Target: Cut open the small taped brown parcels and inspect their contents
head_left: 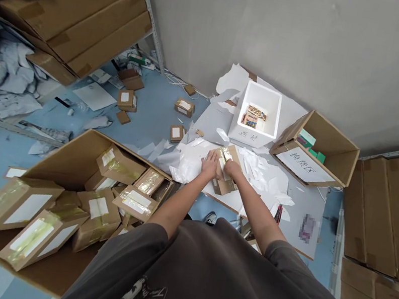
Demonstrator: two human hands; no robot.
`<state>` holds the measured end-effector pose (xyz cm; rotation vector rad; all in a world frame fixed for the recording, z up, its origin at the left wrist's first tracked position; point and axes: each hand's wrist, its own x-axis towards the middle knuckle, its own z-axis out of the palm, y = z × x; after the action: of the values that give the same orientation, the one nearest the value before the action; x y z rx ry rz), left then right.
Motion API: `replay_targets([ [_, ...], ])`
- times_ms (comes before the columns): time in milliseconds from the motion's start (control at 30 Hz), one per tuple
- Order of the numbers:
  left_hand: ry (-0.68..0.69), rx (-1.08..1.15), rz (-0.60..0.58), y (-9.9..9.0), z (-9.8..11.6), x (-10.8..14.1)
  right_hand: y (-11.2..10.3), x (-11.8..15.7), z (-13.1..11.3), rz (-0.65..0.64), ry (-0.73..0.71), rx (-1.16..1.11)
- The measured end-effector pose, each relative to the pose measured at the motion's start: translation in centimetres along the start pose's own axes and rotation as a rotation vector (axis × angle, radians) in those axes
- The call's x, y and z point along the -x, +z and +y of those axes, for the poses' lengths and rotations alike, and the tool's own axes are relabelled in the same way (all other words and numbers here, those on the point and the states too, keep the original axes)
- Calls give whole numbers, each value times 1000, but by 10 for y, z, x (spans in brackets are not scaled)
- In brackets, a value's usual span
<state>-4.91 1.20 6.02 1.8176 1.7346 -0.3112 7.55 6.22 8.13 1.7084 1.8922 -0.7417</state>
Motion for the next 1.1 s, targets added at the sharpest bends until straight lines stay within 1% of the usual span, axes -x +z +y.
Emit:
replay_targets([
  [100,-8,-11,14,1,-1,0,8,20,16,-57,39,14],
  [167,-5,-22,28,2,-1,-1,14,35,29,-127,50,20],
  [267,2,-26,41,5,-1,-3,23,57,50,-239,44,6],
  [333,-6,-20,37,6,-1,-5,27,69,61,-280,38,-8],
  [433,-20,-26,21,7,-1,-9,34,81,69,-310,54,-19],
  [533,-19,-53,9,8,-2,-11,43,91,72,-302,90,-19],
  [633,-32,-75,-6,9,-2,-13,50,100,73,-297,93,-35],
  [800,-51,-101,-10,6,-2,-15,57,117,76,-245,81,-53],
  [867,-53,-101,0,3,-1,-11,58,128,87,-229,57,-74],
  [900,-58,-102,6,2,-1,-8,60,135,96,-195,43,-90],
  [967,-69,-114,42,2,3,1,64,149,115,-79,33,-132],
  [1000,-47,-128,69,3,6,6,67,155,125,-13,43,-161],
  [1033,18,-145,90,6,9,12,70,161,134,45,63,-198],
  [1067,130,-164,91,10,13,18,73,165,142,86,84,-241],
  [1100,271,-186,71,13,17,23,76,169,149,115,97,-290],
])
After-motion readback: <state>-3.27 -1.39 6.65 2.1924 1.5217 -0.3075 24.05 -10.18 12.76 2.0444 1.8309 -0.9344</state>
